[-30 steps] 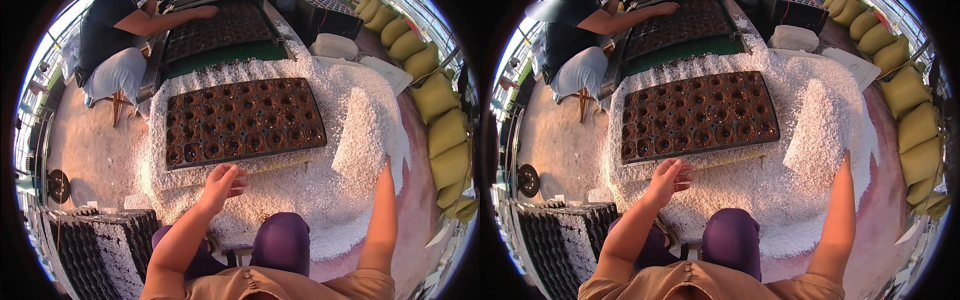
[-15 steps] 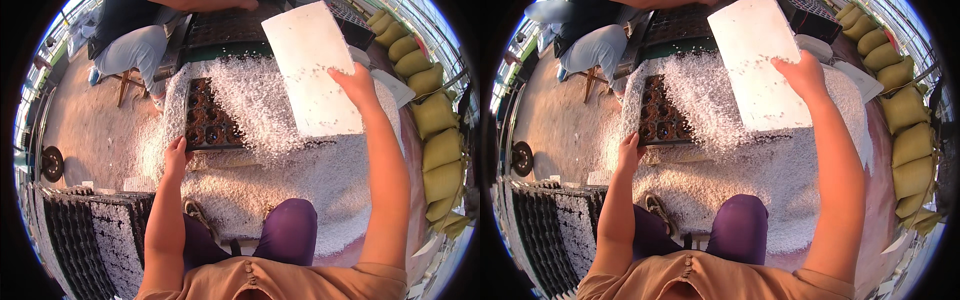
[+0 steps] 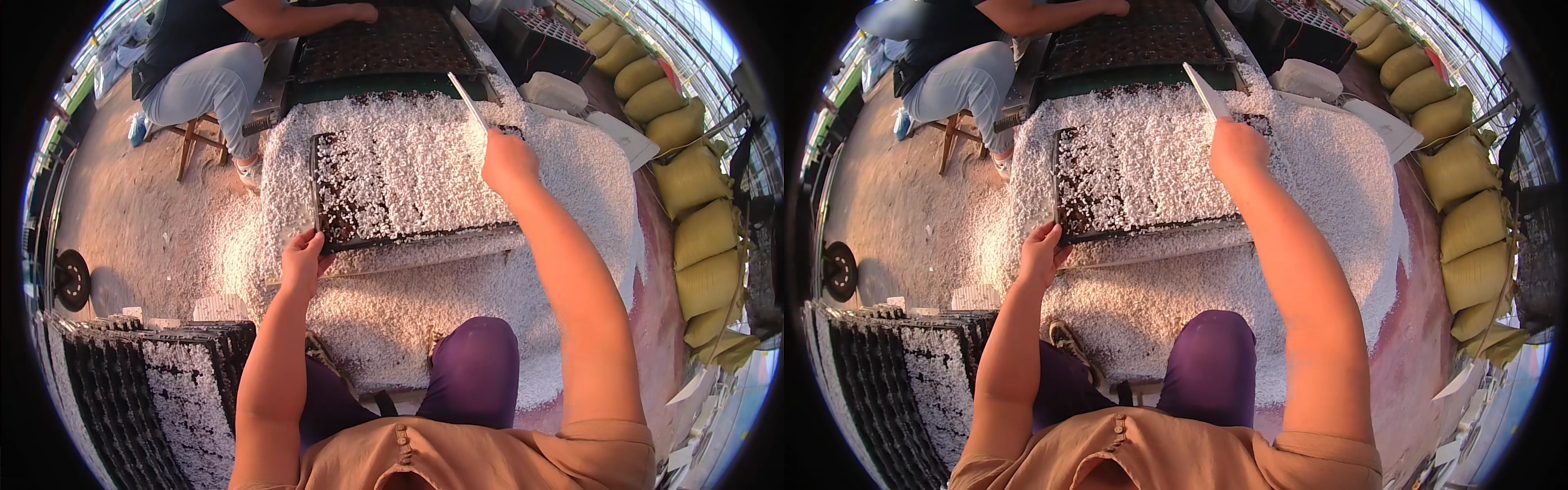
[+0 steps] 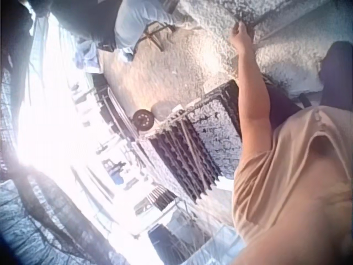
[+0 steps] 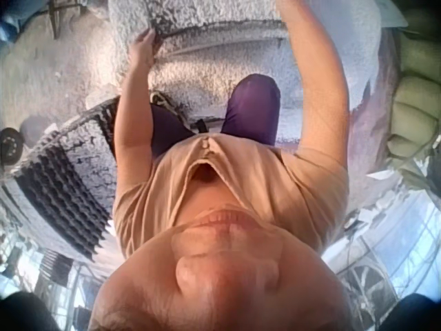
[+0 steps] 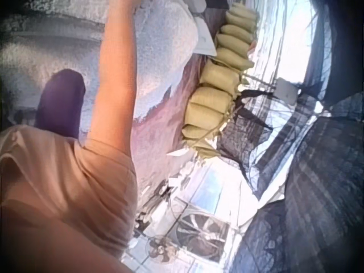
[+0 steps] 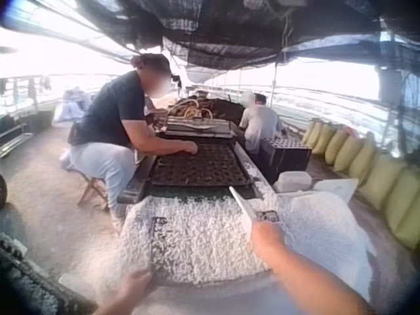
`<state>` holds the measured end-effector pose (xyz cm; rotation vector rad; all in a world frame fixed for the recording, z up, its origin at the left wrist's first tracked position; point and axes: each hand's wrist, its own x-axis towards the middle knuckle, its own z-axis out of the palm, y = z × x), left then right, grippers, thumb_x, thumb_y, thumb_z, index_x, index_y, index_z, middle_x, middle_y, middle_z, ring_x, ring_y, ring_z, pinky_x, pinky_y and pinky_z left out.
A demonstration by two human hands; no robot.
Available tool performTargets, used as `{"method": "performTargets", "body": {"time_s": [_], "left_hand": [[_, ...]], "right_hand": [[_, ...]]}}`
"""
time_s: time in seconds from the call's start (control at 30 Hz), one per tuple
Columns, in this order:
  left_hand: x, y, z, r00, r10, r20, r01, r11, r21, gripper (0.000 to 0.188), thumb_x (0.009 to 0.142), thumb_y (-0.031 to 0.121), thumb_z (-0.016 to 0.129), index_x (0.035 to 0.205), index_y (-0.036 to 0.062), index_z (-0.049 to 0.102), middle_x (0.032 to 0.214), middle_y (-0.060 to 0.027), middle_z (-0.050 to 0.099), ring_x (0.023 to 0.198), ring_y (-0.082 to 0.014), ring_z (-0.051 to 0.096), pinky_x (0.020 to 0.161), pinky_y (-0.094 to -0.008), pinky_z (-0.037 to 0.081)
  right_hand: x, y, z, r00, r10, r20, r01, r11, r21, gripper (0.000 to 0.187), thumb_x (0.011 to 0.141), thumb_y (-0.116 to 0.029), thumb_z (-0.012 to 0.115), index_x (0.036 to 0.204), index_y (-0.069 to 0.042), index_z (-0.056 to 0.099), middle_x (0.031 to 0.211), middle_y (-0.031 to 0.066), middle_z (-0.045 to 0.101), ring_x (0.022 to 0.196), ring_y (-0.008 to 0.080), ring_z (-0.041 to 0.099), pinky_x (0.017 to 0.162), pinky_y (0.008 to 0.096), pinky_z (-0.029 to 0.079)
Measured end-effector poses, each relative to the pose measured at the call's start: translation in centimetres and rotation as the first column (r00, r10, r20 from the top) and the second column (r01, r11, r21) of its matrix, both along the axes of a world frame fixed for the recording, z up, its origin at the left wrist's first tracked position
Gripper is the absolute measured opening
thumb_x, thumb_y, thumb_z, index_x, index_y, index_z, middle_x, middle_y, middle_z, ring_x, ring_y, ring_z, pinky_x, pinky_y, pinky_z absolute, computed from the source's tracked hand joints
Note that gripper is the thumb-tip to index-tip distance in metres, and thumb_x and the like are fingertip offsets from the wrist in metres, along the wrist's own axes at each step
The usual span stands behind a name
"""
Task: The person scoops white granular material from a pile and spreads it into black trays using a white rectangular board. They repeatedly fill each tray, level the surface, and stack the filled trays to the side.
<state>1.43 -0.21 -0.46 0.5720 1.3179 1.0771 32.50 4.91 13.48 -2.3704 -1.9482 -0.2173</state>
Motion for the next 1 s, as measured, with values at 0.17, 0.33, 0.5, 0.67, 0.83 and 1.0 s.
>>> {"method": "performTargets", "body": {"time_s": [0.17, 0.33, 0.5, 0.67, 0.83, 1.0], "left_hand": [[0.2, -0.2, 0.0, 0.995, -0.002, 0.099, 0.0, 1.0, 0.019, 0.029, 0.089, 0.008, 0.04, 0.118, 0.0013, 0.043, 0.096, -0.0073, 0.055, 0.08, -0.0158, 0.058, 0.067, -0.0272, 0.053], [0.4, -1.0, 1.3, 0.993, -0.075, -0.089, 0.104, 0.914, 0.392, 0.024, 0.083, 0.001, 0.045, 0.107, 0.0039, 0.047, 0.091, -0.0044, 0.054, 0.087, -0.0159, 0.054, 0.075, -0.0276, 0.046], [1.0, -1.5, 1.1, 0.997, 0.06, 0.046, -0.075, 0.683, 0.726, 0.009, 0.083, 0.007, 0.043, 0.09, 0.008, 0.049, 0.088, -0.0018, 0.049, 0.086, -0.0132, 0.047, 0.076, -0.0253, 0.038], [-1.1, -0.9, 0.1, 0.997, 0.058, -0.041, -0.056, 0.997, 0.044, 0.027, 0.089, 0.026, 0.044, 0.113, 0.0126, 0.045, 0.106, -0.0008, 0.048, 0.093, -0.012, 0.046, 0.071, -0.0317, 0.041], [2.1, -0.1, 1.0, 0.998, -0.006, -0.068, 0.005, 1.0, -0.023, 0.042, 0.087, 0.023, 0.051, 0.126, 0.0149, 0.037, 0.111, -0.0012, 0.046, 0.091, -0.0129, 0.047, 0.07, -0.0335, 0.04], [1.3, 0.1, 0.1, 0.997, 0.017, -0.081, -0.021, 0.999, -0.05, 0.042, 0.083, 0.022, 0.058, 0.121, 0.0118, 0.044, 0.095, 0.0008, 0.051, 0.081, -0.0099, 0.048, 0.064, -0.0307, 0.04]], "right_hand": [[-13.1, 1.9, -1.1, 0.971, 0.216, -0.106, -0.216, 0.976, 0.012, 0.026, 0.075, -0.009, 0.055, 0.099, 0.0, 0.054, 0.088, 0.0145, 0.061, 0.079, 0.0257, 0.061, 0.064, 0.0347, 0.05], [-23.6, -2.1, -3.7, 0.846, 0.533, -0.019, -0.533, 0.846, 0.017, 0.032, 0.073, -0.016, 0.056, 0.101, -0.002, 0.051, 0.09, 0.017, 0.057, 0.074, 0.0259, 0.06, 0.054, 0.0359, 0.049], [-23.4, -10.3, -1.8, 0.556, 0.83, 0.029, -0.827, 0.55, 0.117, 0.026, 0.068, -0.016, 0.057, 0.091, -0.004, 0.054, 0.079, 0.0114, 0.057, 0.061, 0.0214, 0.057, 0.052, 0.033, 0.047], [-16.3, -5.3, 3.2, 0.647, 0.611, -0.457, -0.579, 0.783, 0.228, 0.029, 0.069, -0.013, 0.06, 0.092, 0.002, 0.053, 0.077, 0.0122, 0.059, 0.063, 0.0255, 0.06, 0.059, 0.0357, 0.049], [-7.5, 1.5, -4.3, 0.353, 0.043, -0.934, -0.23, 0.972, -0.042, 0.043, 0.067, -0.02, 0.069, 0.099, 0.004, 0.054, 0.095, 0.0162, 0.06, 0.078, 0.0249, 0.061, 0.07, 0.0328, 0.048], [2.7, 0.9, -7.3, 0.149, -0.064, -0.987, -0.1, 0.992, -0.08, 0.041, 0.07, -0.019, 0.067, 0.103, 0.001, 0.054, 0.094, 0.0117, 0.06, 0.083, 0.0195, 0.059, 0.074, 0.0331, 0.047]]}}
